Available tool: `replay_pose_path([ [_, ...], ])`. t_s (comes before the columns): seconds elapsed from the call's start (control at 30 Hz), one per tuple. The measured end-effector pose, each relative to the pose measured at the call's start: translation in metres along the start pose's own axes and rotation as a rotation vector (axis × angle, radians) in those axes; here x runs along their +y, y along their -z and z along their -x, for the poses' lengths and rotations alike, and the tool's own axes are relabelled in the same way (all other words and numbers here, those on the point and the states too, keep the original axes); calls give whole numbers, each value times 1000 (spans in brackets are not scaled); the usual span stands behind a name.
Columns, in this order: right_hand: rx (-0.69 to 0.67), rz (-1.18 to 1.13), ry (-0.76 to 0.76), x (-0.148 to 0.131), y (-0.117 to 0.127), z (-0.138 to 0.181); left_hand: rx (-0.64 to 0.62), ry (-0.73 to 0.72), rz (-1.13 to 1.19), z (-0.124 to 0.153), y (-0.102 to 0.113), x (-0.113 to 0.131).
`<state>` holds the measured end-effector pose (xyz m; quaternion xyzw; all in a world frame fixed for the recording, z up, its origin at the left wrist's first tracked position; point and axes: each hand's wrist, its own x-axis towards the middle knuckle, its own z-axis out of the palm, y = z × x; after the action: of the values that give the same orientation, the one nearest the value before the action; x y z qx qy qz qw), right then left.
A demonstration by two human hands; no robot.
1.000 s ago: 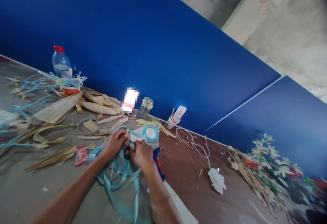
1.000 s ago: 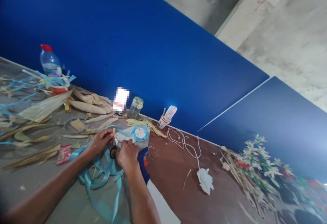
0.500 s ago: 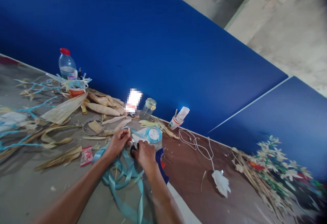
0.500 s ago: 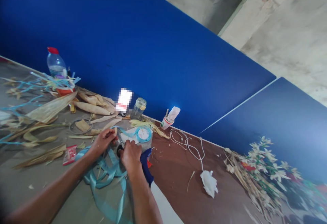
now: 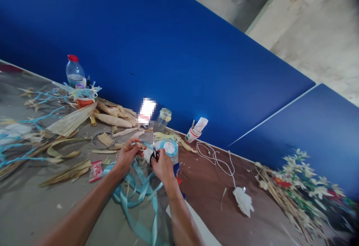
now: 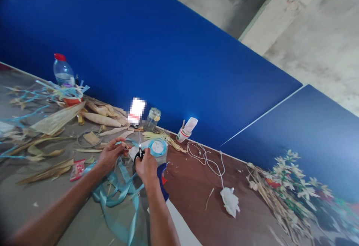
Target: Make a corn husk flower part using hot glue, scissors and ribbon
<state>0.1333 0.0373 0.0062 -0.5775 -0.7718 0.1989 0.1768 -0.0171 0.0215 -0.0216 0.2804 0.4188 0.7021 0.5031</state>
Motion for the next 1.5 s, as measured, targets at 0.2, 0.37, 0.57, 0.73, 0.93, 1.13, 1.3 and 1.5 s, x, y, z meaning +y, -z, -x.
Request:
replay_pose_path([
  [0.2,-1,-889,-44,-7,-12,-15,19,57,106,0,-3,-1],
  [0.37,148,-1047,-28,-13,-21,-22,-8,141,158,1,-3,-9],
  [0.57,257,-950,-35,-15,-19,-20,-104,192,74,4,-4,-11],
  [0.73,264,-908,28,-11,-18,-20,-252,221,-116,7,-5,-10],
  [0.93,94,-952,45,-8,-23,-16,-147,165,-12,4,-2,-8],
  [1.13,-57,-926,157,-13,-32,-6,-94,114,2,1,-1,-1],
  [1.3,-85,-778,221,-13,-26,-2,-17,121,9,-1,2,-1],
  [1.5,-85,-650,254,-12,-25,-1,36,111,-15,-1,3,0],
])
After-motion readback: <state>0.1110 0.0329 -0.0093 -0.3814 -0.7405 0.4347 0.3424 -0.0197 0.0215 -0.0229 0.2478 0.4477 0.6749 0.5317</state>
